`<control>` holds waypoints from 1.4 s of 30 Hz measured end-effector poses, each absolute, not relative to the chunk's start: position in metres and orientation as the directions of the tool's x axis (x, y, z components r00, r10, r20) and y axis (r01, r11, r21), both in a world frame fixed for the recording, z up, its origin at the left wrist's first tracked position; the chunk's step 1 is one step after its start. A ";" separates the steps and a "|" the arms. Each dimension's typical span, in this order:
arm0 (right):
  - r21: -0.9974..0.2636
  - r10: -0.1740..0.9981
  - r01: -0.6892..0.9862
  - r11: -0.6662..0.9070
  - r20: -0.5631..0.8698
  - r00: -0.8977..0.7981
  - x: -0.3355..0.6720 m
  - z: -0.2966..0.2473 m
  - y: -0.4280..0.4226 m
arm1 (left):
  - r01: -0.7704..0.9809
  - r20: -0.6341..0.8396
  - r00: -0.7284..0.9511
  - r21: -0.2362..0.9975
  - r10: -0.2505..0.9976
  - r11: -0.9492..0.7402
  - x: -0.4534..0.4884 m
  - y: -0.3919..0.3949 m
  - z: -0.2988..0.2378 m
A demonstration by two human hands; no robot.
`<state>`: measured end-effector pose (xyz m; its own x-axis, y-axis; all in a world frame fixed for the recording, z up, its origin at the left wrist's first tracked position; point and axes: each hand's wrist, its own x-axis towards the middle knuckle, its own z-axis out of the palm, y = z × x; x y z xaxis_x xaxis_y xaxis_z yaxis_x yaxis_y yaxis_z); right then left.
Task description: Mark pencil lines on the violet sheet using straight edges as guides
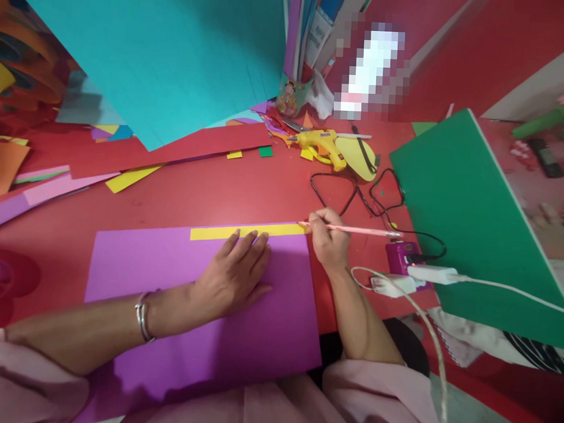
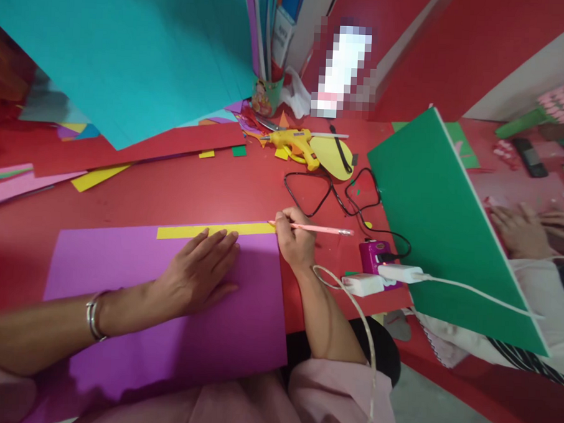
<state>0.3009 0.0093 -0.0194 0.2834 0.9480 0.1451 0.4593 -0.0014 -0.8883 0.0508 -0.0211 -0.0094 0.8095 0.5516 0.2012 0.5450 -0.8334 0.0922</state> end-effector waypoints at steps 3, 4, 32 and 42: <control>-0.892 0.960 0.452 0.003 0.129 0.249 0.301 -0.018 0.010 | 0.542 0.215 0.810 0.078 0.545 -0.837 0.052 -0.020 -0.008; -0.894 0.961 0.448 0.005 0.128 0.244 0.301 -0.018 0.011 | 0.540 0.222 0.810 0.077 0.543 -0.838 0.052 -0.020 -0.007; -0.928 0.957 0.373 -0.025 0.086 0.278 0.304 -0.019 0.011 | 0.535 0.255 0.807 0.068 0.533 -0.842 0.053 -0.020 -0.008; -0.901 0.969 0.433 0.011 0.117 0.219 0.305 -0.022 0.012 | 0.532 0.261 0.806 0.075 0.532 -0.843 0.053 -0.020 -0.008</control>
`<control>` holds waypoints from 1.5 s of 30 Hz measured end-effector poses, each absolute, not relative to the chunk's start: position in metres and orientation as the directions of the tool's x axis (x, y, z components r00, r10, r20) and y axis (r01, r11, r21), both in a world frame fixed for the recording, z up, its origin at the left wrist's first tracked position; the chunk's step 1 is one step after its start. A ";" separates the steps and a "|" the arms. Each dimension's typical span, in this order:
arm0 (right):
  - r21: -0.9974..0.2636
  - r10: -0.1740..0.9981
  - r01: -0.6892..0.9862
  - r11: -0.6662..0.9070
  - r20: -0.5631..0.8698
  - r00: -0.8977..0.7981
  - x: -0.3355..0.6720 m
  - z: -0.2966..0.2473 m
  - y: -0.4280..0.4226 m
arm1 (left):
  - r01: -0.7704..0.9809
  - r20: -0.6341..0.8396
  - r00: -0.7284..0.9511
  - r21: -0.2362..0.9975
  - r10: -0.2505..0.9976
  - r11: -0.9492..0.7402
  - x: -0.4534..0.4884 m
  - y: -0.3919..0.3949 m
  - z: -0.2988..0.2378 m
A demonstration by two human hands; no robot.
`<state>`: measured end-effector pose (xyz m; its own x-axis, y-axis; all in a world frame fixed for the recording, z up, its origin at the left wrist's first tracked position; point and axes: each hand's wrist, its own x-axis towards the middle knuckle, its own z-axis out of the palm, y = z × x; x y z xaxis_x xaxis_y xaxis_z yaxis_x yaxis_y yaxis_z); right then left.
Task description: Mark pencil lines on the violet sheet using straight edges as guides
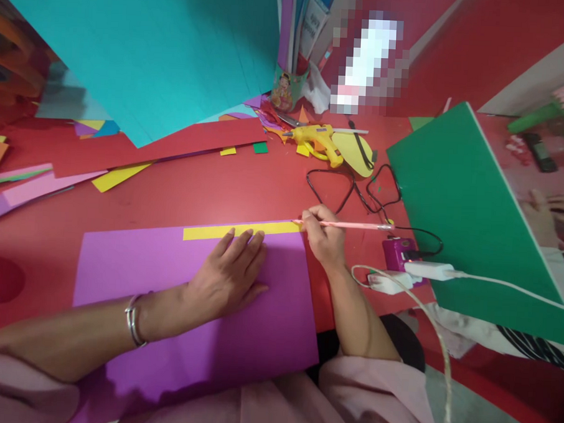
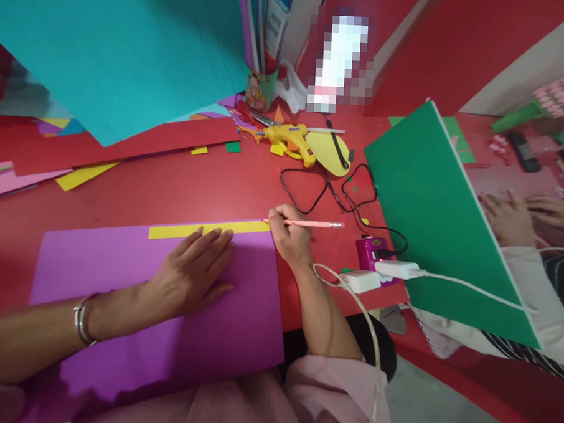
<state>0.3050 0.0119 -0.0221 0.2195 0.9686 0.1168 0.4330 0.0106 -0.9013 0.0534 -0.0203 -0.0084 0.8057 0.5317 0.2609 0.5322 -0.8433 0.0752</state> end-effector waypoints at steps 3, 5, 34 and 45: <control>-0.900 0.971 0.436 0.018 0.119 0.206 0.305 -0.022 0.012 | 0.531 0.261 0.806 0.079 0.531 -0.844 0.053 -0.020 -0.008; -0.898 0.972 0.440 0.020 0.120 0.201 0.305 -0.022 0.012 | 0.530 0.262 0.805 0.084 0.532 -0.844 0.053 -0.020 -0.009; -0.896 0.972 0.444 0.018 0.119 0.202 0.304 -0.017 0.013 | 0.523 0.263 0.810 0.080 0.524 -0.849 0.053 -0.019 -0.007; -0.893 0.973 0.450 -0.001 0.103 0.206 0.303 -0.017 0.012 | 0.528 0.249 0.809 0.093 0.533 -0.844 0.052 -0.019 -0.008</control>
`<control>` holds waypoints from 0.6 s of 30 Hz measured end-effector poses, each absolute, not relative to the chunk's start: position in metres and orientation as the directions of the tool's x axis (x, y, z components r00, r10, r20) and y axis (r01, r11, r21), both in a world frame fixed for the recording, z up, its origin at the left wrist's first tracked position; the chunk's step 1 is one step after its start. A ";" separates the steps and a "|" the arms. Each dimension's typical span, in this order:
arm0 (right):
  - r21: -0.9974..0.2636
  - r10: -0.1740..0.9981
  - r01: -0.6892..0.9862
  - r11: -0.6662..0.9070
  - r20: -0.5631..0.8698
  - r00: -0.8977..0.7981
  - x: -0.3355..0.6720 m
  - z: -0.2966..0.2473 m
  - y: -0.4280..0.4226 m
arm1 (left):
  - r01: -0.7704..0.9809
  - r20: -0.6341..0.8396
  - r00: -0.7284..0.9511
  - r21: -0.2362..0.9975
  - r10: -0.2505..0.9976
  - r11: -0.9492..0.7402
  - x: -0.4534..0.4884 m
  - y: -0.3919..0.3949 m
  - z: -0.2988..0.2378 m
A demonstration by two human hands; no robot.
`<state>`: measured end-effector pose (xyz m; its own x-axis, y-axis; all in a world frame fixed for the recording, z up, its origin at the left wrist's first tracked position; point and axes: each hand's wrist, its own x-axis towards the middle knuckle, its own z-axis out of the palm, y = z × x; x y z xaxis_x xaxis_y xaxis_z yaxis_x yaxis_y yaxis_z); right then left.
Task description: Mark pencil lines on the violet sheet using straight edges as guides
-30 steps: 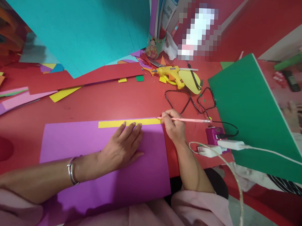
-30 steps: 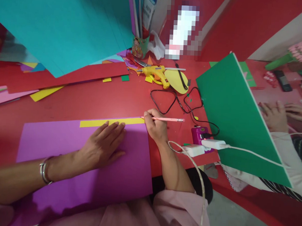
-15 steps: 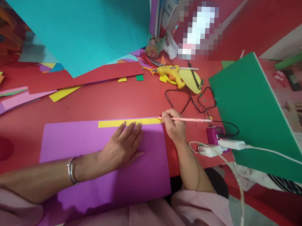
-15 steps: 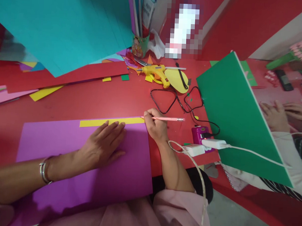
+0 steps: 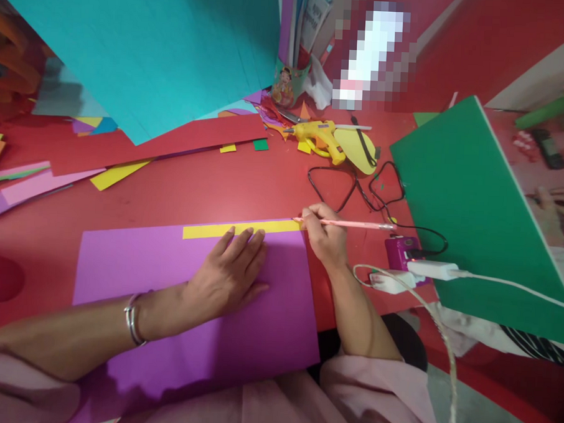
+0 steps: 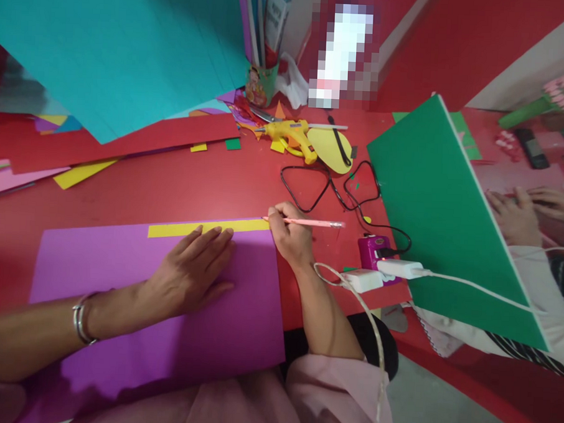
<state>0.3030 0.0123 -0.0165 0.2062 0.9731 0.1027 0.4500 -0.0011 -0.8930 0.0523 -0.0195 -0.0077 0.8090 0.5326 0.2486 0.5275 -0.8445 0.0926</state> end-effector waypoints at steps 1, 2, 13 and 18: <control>-0.892 0.973 0.452 -0.004 0.100 0.206 0.303 -0.016 0.012 | 0.525 0.246 0.812 0.089 0.530 -0.846 0.052 -0.019 -0.008; -0.890 0.973 0.457 -0.005 0.100 0.206 0.303 -0.016 0.012 | 0.523 0.245 0.814 0.084 0.527 -0.848 0.052 -0.019 -0.008; -0.885 0.972 0.466 0.001 0.111 0.208 0.303 -0.018 0.010 | 0.533 0.232 0.807 0.111 0.544 -0.839 0.052 -0.020 -0.009; -0.903 0.942 0.424 0.069 0.199 0.271 0.303 -0.021 0.011 | 0.526 0.251 0.811 0.080 0.528 -0.847 0.051 -0.019 -0.011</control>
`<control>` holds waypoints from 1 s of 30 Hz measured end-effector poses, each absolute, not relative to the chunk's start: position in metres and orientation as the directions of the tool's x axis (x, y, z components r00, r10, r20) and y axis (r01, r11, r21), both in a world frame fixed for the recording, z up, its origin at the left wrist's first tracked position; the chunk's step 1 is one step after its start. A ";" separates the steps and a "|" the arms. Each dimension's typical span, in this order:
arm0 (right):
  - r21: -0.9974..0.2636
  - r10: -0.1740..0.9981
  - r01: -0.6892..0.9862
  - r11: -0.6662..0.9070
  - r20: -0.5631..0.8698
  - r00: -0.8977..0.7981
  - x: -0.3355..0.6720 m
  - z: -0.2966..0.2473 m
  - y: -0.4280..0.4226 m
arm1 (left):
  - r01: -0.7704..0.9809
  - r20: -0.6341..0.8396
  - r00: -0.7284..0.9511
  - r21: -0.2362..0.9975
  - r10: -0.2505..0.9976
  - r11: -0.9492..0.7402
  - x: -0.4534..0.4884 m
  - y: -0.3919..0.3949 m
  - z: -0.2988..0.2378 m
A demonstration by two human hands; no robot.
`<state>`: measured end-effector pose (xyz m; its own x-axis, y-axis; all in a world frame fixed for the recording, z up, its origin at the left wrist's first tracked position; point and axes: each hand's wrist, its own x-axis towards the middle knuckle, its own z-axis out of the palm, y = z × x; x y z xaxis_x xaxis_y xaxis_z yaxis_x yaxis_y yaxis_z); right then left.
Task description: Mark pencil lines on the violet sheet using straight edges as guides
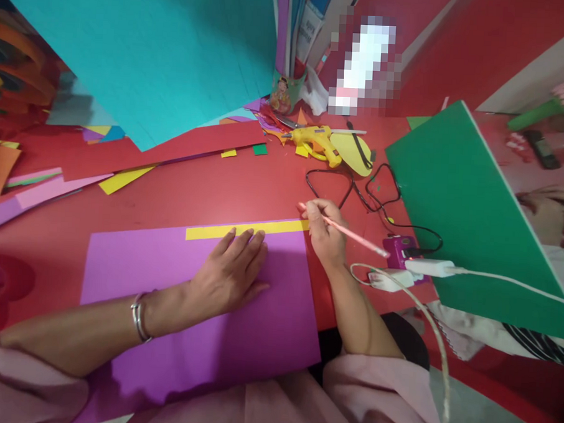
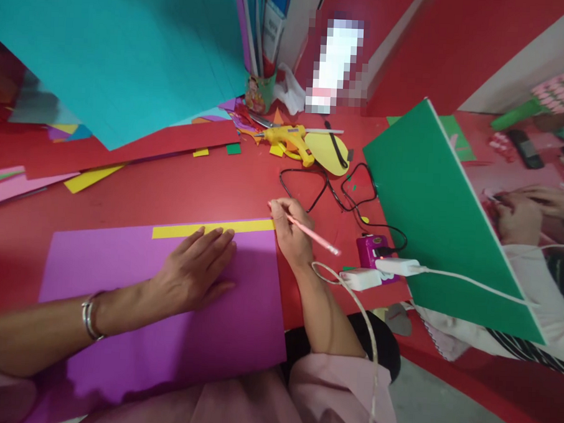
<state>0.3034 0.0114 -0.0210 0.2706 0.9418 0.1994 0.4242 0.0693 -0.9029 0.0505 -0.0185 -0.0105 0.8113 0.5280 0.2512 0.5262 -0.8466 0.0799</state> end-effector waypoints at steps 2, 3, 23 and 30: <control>-0.859 0.924 0.490 0.149 0.297 0.240 0.303 -0.023 0.013 | 0.522 0.252 0.815 0.073 0.522 -0.850 0.050 -0.018 -0.011; -0.830 0.918 0.529 0.180 0.334 0.212 0.303 -0.024 0.014 | 0.521 0.247 0.816 0.073 0.522 -0.850 0.050 -0.017 -0.012; -0.709 0.848 0.682 0.180 0.463 0.257 0.309 -0.029 0.023 | 0.517 0.326 0.785 0.125 0.527 -0.847 0.051 -0.015 -0.012; -0.739 0.845 0.656 0.154 0.443 0.300 0.316 -0.032 0.025 | 0.472 0.363 0.782 0.185 0.506 -0.862 0.051 -0.015 -0.012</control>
<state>0.3164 0.0249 -0.0322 0.2998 0.8450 0.4427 0.6564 0.1541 -0.7385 0.0506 -0.0153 -0.0121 0.7823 0.5064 0.3626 0.4721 -0.8619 0.1851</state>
